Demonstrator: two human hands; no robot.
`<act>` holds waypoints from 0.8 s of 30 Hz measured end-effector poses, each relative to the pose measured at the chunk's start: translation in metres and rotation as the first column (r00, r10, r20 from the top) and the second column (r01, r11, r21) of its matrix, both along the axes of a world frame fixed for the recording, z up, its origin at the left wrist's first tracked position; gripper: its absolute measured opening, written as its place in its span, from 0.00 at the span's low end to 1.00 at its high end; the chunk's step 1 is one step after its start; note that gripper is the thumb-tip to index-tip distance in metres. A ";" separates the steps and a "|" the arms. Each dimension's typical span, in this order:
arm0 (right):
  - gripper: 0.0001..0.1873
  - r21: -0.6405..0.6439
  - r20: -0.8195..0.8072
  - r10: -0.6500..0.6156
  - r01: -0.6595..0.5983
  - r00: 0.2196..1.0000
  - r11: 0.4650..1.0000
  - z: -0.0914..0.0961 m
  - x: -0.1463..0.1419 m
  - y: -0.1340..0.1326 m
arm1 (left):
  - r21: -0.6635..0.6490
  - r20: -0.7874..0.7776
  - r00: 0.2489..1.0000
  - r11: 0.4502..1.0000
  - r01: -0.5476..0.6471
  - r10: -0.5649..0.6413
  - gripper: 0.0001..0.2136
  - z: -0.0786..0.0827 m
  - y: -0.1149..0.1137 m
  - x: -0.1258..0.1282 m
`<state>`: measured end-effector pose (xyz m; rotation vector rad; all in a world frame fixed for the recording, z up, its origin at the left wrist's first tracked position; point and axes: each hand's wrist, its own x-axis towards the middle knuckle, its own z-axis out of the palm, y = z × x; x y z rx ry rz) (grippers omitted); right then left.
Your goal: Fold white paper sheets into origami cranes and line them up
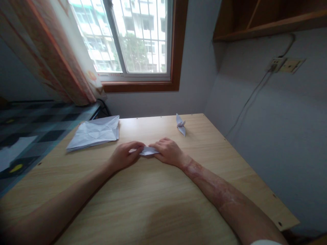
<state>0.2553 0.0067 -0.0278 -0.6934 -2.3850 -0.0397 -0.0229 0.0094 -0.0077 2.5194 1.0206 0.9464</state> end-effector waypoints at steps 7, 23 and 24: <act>0.14 -0.196 -0.254 -0.093 0.043 0.963 0.980 -0.005 0.001 0.005 | -0.008 0.027 0.995 0.996 0.091 -0.091 0.13 0.003 -0.005 -0.002; 0.34 -0.444 -0.149 -0.382 0.284 0.912 0.850 -0.006 0.001 0.013 | -0.371 0.126 0.988 0.919 0.135 -0.095 0.15 -0.008 0.011 -0.002; 0.31 -0.419 -0.104 -0.394 0.320 0.913 0.850 -0.006 0.000 0.013 | -0.334 0.085 0.993 0.936 0.109 -0.086 0.15 -0.009 0.013 -0.002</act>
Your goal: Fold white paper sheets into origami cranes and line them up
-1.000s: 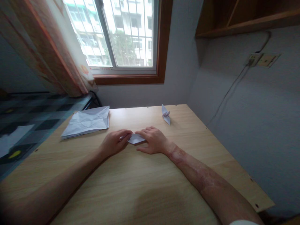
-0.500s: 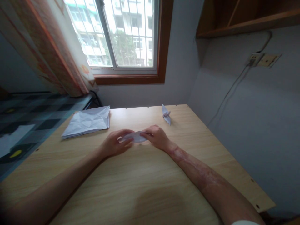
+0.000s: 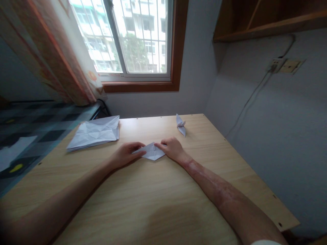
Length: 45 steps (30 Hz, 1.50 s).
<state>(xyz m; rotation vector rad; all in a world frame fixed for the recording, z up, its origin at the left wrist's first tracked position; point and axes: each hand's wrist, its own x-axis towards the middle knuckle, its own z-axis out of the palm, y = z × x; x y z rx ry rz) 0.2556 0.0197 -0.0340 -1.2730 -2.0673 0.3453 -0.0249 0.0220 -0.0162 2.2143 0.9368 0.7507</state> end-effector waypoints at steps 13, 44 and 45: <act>0.13 0.251 0.175 -0.028 -0.017 0.984 0.968 -0.001 -0.001 -0.005 | 0.429 -0.234 0.963 0.875 0.226 -0.134 0.13 0.007 -0.006 0.005; 0.04 0.137 0.039 0.243 -0.246 0.969 0.960 0.002 -0.002 -0.005 | 0.444 -0.225 0.974 0.886 0.134 -0.035 0.10 0.011 -0.010 0.006; 0.05 0.136 0.016 0.233 -0.233 0.972 0.963 0.001 -0.001 -0.005 | 0.447 -0.230 0.972 0.881 0.154 -0.053 0.11 0.012 -0.010 0.006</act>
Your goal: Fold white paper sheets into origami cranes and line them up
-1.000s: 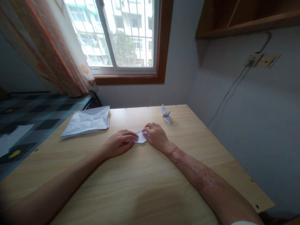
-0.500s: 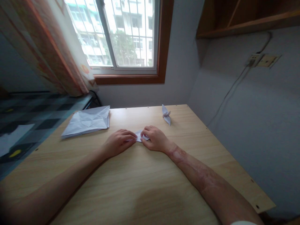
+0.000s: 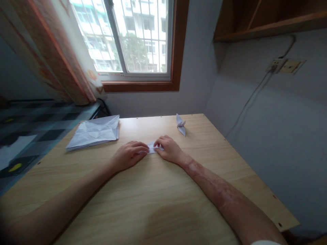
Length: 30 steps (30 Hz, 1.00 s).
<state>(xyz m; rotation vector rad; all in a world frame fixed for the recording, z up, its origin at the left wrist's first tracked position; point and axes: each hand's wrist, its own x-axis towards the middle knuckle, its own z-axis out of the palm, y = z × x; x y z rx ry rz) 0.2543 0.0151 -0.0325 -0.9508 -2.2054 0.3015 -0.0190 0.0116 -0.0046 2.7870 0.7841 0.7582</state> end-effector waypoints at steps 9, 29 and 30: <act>0.22 -0.013 0.047 0.026 -0.026 0.999 1.000 -0.006 0.000 0.002 | -0.007 -0.009 0.998 0.998 0.065 -0.065 0.11 0.000 -0.001 0.002; 0.07 0.115 0.108 0.075 -0.088 0.991 0.989 0.002 0.001 -0.004 | 0.003 0.000 1.000 1.000 -0.022 0.022 0.10 -0.002 0.001 0.001; 0.07 0.116 0.117 0.070 -0.083 0.991 0.990 0.002 0.001 -0.004 | 0.004 -0.001 1.000 1.000 -0.027 0.027 0.11 -0.002 0.001 0.000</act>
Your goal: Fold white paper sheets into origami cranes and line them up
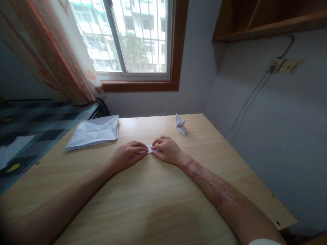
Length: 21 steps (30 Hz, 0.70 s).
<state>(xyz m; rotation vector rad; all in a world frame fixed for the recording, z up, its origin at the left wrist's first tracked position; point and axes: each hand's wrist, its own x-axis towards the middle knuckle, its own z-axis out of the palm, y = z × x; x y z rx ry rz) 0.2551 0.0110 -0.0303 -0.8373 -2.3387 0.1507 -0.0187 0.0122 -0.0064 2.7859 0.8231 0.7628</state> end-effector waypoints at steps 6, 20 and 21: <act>0.05 -0.007 -0.033 0.015 -0.015 0.999 1.000 0.000 -0.001 0.000 | -0.002 -0.001 1.000 1.000 0.005 -0.005 0.11 0.000 -0.001 0.000; 0.11 -0.240 -0.196 -0.174 0.125 0.965 0.963 -0.009 -0.001 0.006 | 0.071 -0.025 0.992 0.990 -0.123 0.125 0.15 -0.003 0.003 -0.002; 0.09 -0.213 -0.179 -0.165 0.126 0.970 0.969 -0.009 0.000 0.006 | 0.068 -0.025 0.992 0.991 -0.119 0.121 0.15 -0.003 0.003 -0.002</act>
